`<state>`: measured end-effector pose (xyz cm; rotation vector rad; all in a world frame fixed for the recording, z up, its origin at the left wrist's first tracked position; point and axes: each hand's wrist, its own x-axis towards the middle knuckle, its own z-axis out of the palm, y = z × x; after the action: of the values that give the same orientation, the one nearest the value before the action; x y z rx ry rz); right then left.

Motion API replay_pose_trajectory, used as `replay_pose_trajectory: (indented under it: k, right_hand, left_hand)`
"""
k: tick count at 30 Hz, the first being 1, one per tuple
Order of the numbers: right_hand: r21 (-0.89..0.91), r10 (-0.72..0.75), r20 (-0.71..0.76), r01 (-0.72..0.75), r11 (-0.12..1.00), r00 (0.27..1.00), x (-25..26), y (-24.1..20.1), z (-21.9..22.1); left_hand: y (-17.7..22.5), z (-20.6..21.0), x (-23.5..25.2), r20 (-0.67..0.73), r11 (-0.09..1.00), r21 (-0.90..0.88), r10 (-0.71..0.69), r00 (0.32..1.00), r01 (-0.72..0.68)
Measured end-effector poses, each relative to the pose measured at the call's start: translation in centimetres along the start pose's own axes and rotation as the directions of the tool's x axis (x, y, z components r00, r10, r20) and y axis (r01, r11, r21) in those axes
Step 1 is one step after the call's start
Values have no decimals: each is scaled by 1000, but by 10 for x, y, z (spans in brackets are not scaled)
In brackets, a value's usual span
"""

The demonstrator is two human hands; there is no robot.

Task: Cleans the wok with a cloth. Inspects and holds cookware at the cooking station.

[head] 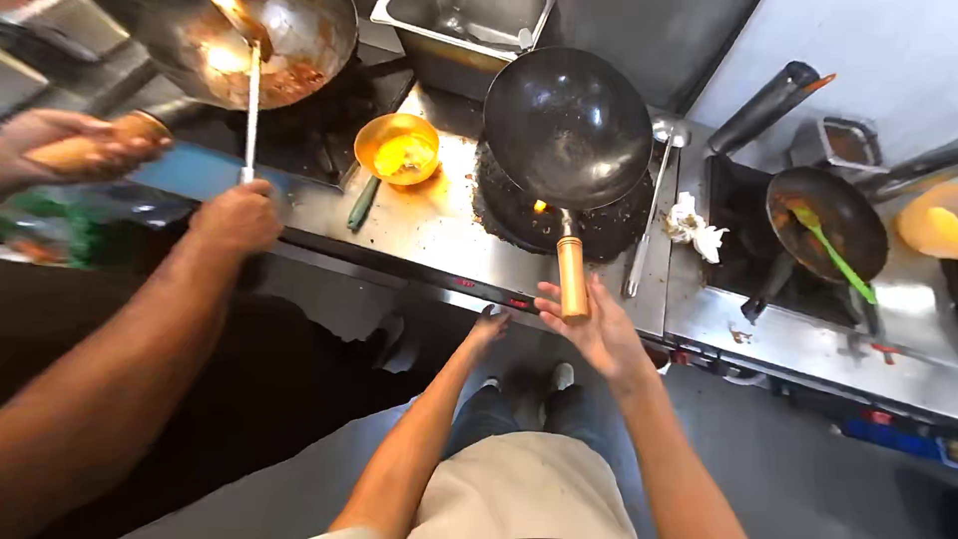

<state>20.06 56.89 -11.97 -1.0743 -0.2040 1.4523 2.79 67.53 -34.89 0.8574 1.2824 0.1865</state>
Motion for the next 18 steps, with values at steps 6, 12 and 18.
replay_pose_trajectory:
  k: [6,12,18]
  right_hand:
    - [306,103,49,-113,945,993,5,-44,39]
    - [428,65,163,-130,894,984,-9,-103,57]
    - [461,73,198,-159,873,977,-7,-112,65]
  left_hand:
    - [-15,32,62,59,925,-368,125,990,-95]
    - [-21,43,66,-59,922,-306,231,971,-238]
    - [-23,40,73,-87,964,-40,259,962,-264]
